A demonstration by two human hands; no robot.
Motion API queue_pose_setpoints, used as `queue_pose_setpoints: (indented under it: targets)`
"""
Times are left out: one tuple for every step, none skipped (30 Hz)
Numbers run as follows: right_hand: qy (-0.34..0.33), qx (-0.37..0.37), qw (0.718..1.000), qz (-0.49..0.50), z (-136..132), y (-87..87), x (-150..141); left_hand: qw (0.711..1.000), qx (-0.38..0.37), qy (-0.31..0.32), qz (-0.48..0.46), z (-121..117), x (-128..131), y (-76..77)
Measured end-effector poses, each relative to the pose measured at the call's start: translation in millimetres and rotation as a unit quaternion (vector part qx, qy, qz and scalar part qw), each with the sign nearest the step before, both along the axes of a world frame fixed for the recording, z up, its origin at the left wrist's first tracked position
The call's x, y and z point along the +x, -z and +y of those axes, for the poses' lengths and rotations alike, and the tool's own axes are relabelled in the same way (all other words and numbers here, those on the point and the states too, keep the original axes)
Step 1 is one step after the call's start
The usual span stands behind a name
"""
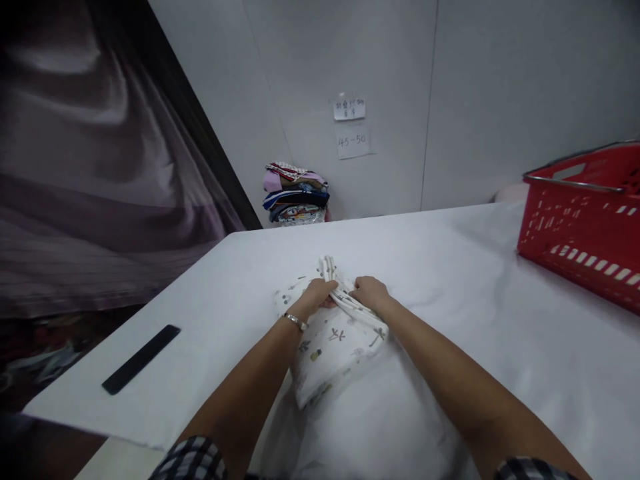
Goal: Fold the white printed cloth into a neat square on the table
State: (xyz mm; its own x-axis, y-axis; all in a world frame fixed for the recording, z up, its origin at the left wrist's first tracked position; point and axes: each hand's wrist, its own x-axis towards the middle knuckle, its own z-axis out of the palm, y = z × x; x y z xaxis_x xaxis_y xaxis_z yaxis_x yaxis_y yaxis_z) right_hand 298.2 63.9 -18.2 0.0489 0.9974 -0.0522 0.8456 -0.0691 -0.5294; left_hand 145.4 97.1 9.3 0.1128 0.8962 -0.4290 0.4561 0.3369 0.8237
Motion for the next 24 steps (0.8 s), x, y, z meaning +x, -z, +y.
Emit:
queue_pose_setpoints:
  targets:
    - [-0.003,0.003,1.000,-0.004,1,0.1,-1,1.000,0.000,0.001,0.000,0,0,0.3]
    - [-0.006,0.008,1.000,-0.006,2,0.2,-2,1.000,0.000,0.001,-0.001,0,0,0.6]
    - [-0.009,0.015,1.000,-0.005,2,0.3,-3,1.000,0.000,0.001,-0.002,0,-1,1.0]
    - [-0.011,0.022,1.000,-0.002,3,0.3,-3,1.000,0.000,0.001,-0.003,0,-1,1.3]
    - [-0.013,0.030,0.999,0.004,3,0.2,-3,1.000,-0.001,0.001,-0.005,0,-2,1.6]
    - [-0.013,0.038,0.999,0.012,3,0.0,-4,1.000,-0.001,0.001,-0.008,0,-2,1.8]
    - [-0.013,0.046,0.999,0.023,4,-0.2,-4,1.000,-0.002,0.001,-0.010,0,-2,1.7]
    - [-0.012,0.056,0.998,0.037,4,-0.3,-5,1.000,-0.003,0.000,-0.013,0,-2,1.4]
    - [-0.011,0.066,0.996,0.054,5,-0.4,-6,1.000,-0.005,-0.001,-0.014,0,-2,0.9]
    - [-0.010,0.075,0.994,0.073,6,-0.4,-7,1.000,-0.008,-0.003,-0.014,0,-1,0.1]
    - [-0.012,0.083,0.992,0.093,7,-0.4,-8,1.000,-0.011,-0.005,-0.013,0,0,-0.7]
    - [-0.016,0.089,0.989,0.114,8,-0.3,-9,1.000,-0.015,-0.006,-0.012,1,0,-1.7]
    - [-0.022,0.094,0.986,0.134,8,-0.1,-11,1.000,-0.019,-0.007,-0.011,1,1,-2.7]
    - [-0.029,0.097,0.983,0.153,8,0.1,-12,1.000,-0.023,-0.008,-0.010,1,2,-3.7]
    - [-0.035,0.100,0.980,0.170,9,0.2,-14,1.000,-0.026,-0.007,-0.009,2,2,-4.7]
    - [-0.041,0.102,0.977,0.185,8,0.4,-16,0.999,-0.030,-0.006,-0.010,2,3,-5.7]
    - [-0.045,0.103,0.973,0.200,8,0.5,-17,0.999,-0.034,-0.003,-0.012,2,3,-6.6]
    - [-0.049,0.103,0.971,0.212,7,0.5,-19,0.999,-0.036,0.000,-0.015,2,3,-7.7]
    - [-0.052,0.103,0.968,0.223,6,0.5,-20,0.999,-0.038,0.005,-0.019,2,4,-8.7]
    - [-0.057,0.102,0.966,0.232,5,0.5,-22,0.999,-0.040,0.009,-0.023,3,4,-9.8]
    - [-0.063,0.100,0.964,0.239,5,0.5,-23,0.999,-0.040,0.013,-0.026,3,4,-10.7]
    - [-0.070,0.096,0.962,0.246,4,0.5,-23,0.999,-0.039,0.016,-0.025,3,4,-11.5]
    - [-0.078,0.092,0.960,0.253,3,0.6,-23,0.999,-0.038,0.017,-0.023,3,4,-12.2]
    - [-0.084,0.084,0.958,0.259,3,0.8,-22,0.999,-0.037,0.018,-0.018,3,4,-12.7]
